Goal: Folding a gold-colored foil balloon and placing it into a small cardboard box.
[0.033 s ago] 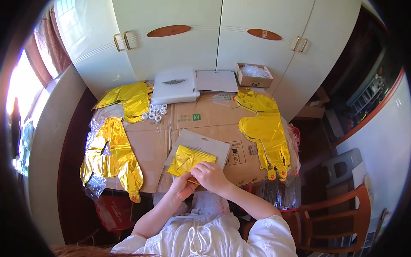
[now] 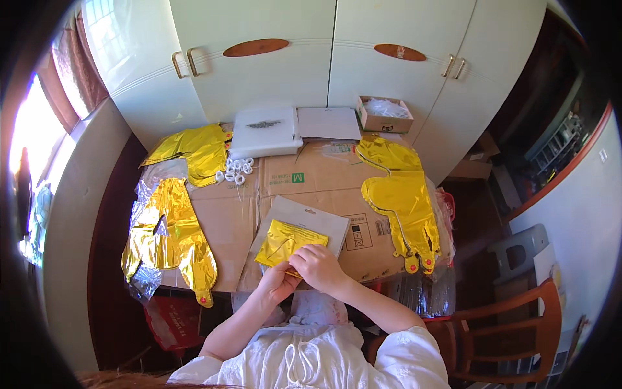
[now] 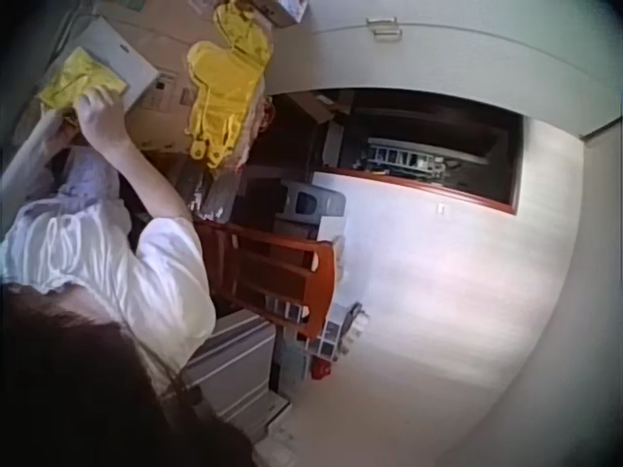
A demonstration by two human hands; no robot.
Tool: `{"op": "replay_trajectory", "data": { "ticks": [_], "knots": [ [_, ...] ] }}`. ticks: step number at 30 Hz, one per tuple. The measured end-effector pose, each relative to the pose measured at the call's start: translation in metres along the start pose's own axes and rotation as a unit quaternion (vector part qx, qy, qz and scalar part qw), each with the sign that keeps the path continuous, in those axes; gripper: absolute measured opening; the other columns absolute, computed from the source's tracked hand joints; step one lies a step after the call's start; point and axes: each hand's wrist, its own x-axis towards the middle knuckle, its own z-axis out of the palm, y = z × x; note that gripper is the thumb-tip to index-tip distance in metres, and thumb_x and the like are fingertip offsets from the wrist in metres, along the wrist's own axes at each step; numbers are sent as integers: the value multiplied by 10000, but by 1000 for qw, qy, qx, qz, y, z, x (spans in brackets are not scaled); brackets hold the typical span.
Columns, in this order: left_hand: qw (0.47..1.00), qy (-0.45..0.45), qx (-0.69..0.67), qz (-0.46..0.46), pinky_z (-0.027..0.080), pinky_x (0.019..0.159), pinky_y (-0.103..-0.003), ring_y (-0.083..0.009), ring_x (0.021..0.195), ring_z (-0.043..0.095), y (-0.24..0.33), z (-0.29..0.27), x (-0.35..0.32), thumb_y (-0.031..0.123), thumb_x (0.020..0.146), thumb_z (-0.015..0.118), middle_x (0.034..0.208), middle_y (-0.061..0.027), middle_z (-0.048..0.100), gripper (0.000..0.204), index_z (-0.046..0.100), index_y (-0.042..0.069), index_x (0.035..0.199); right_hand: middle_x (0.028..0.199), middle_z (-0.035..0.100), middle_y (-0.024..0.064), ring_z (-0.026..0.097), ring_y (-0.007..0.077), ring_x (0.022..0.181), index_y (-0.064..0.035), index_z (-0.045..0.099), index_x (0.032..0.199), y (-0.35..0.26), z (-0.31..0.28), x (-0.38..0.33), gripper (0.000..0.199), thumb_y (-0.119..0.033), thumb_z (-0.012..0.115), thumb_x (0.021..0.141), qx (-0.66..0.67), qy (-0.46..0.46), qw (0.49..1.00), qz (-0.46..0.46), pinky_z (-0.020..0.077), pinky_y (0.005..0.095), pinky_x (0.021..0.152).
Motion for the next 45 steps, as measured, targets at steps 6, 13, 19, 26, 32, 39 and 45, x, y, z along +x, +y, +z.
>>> {"op": "replay_trajectory", "data": {
  "ticks": [6, 13, 19, 26, 32, 39, 45],
  "knots": [
    [999, -32, -12, -38, 532, 910, -380, -212, 976, 633, 8, 5, 10, 76, 1000, 456, 1088, -114, 629, 212, 528, -7, 1181, 879, 646, 54, 650, 250, 847, -73, 632, 845, 5, 1, -4, 107, -120, 701, 778, 15, 37, 999, 20, 529, 375, 761],
    [999, -40, 8, -33, 492, 1024, -412, -256, 1114, 617, 17, 6, -41, 61, 1011, 404, 1257, -135, 574, 287, 465, -6, 1283, 874, 638, 44, 654, 231, 857, -85, 637, 860, 4, 2, -9, 100, -132, 653, 773, 8, 27, 999, 38, 532, 359, 744],
    [999, -27, 13, 27, 504, 1015, -389, -268, 1149, 605, 7, 1, -25, -8, 989, 393, 1245, -154, 576, 289, 468, -13, 1268, 881, 639, 39, 656, 223, 871, -92, 637, 870, 1, 9, -11, 108, -128, 627, 768, -2, 32, 999, 21, 538, 354, 756],
    [998, -52, -20, 12, 484, 1018, -389, -264, 1144, 593, 11, -3, -18, 25, 982, 421, 1245, -151, 573, 238, 484, -10, 1209, 926, 641, 55, 648, 232, 967, -90, 636, 886, 5, 18, -19, 113, -135, 625, 783, -22, 28, 999, 15, 523, 388, 902],
    [982, -35, 173, -67, 421, 1087, -440, -309, 1245, 538, 31, 10, -82, 80, 960, 493, 1327, -177, 550, 338, 499, -41, 1275, 963, 651, 48, 634, 227, 1036, -88, 641, 894, 4, 24, -28, 110, -142, 639, 798, -32, 10, 999, 7, 508, 408, 953],
    [427, -59, 830, 354, 383, 1091, -466, -356, 1334, 452, 77, 18, -71, 176, 928, 593, 1420, -163, 502, 417, 556, 37, 1320, 1039, 670, 56, 628, 224, 1069, -82, 674, 953, 1, 23, -39, 186, -145, 655, 780, -72, 23, 997, 17, 510, 404, 939],
    [249, -107, 860, 433, 302, 1144, -484, -349, 1411, 357, 83, 15, -4, 285, 940, 585, 1498, -150, 423, 513, 491, 71, 1397, 1052, 673, 50, 620, 214, 1089, -81, 682, 969, -1, 23, -43, 193, -150, 608, 805, -106, -7, 994, 7, 505, 391, 940]
  ]
}}
